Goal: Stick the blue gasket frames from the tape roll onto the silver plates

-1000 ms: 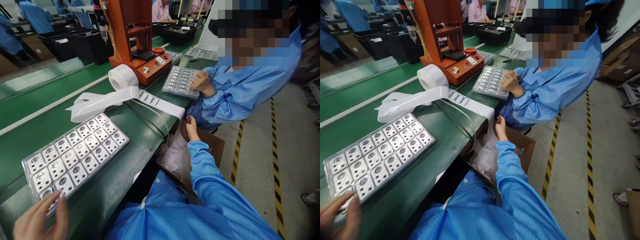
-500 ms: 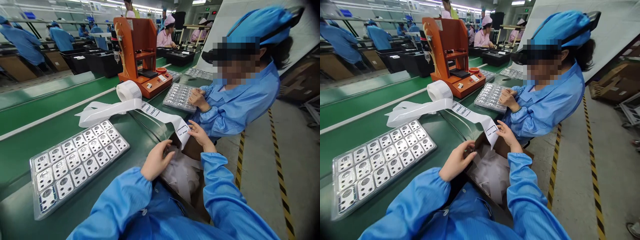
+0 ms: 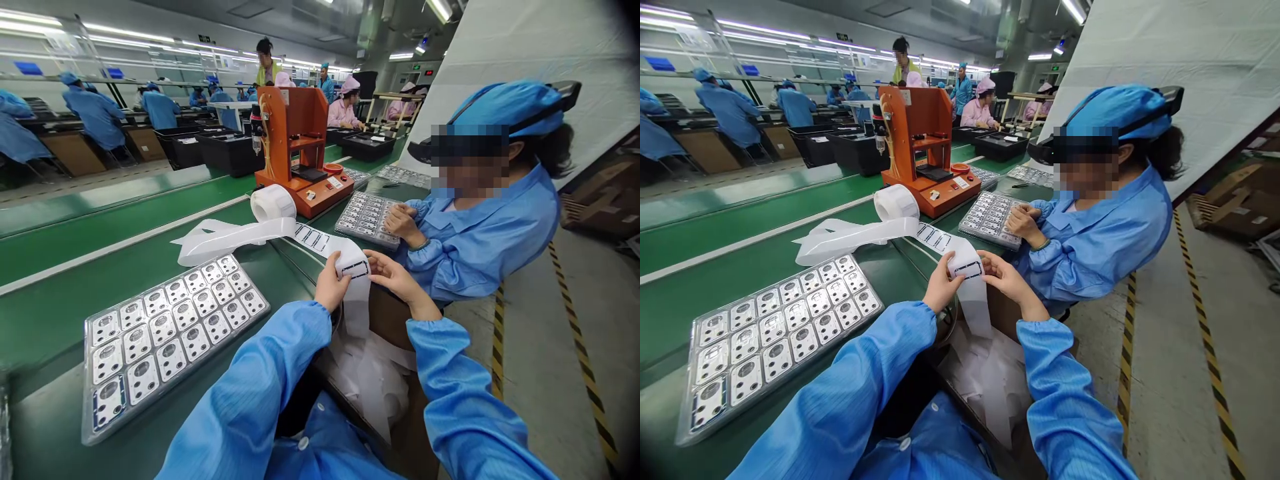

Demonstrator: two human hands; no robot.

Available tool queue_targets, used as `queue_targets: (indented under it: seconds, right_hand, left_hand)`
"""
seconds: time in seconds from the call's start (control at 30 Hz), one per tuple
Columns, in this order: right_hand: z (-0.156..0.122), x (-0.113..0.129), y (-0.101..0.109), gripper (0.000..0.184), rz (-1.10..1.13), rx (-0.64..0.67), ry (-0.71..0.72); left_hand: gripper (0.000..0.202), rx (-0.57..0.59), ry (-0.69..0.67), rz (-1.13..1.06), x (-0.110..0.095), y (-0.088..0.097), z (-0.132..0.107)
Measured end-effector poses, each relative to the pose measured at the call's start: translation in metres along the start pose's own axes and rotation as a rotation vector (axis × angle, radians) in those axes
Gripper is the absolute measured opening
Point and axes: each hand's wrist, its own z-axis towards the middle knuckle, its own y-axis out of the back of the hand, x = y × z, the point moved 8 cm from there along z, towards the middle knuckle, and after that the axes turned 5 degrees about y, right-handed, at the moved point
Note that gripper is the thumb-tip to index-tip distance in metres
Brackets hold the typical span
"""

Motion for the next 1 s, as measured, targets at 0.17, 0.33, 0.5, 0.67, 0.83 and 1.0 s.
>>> queue_targets:
  seconds: [0.17,0.33,0.5,0.67,0.83,1.0]
  right_hand:
    - [0.005,0.009,-0.005,0.059,-0.175,-0.004,0.065]
    - [0.011,0.018,-0.009,0.023,-0.343,-0.025,0.123]
    - [0.011,0.029,-0.014,0.040,-0.428,-0.038,0.191]
    - [0.008,0.043,-0.011,0.039,-0.498,-0.056,0.245]
    - [-0.005,0.089,-0.013,0.029,-0.825,-0.055,0.500]
    - [-0.018,0.121,-0.041,0.022,-1.287,0.022,0.658]
  left_hand:
    - [0.044,-0.037,-0.037,0.098,-0.006,0.018,-0.005]
    - [0.025,-0.054,-0.038,0.052,-0.001,0.021,-0.006]
    - [0.037,-0.042,-0.025,-0.060,0.012,0.020,-0.004]
    - [0.018,-0.055,-0.024,-0.104,0.017,0.021,-0.002]
    - [0.016,-0.042,-0.035,-0.106,0.016,0.020,-0.003]
    - [0.015,-0.031,-0.050,-0.105,0.016,0.016,-0.002]
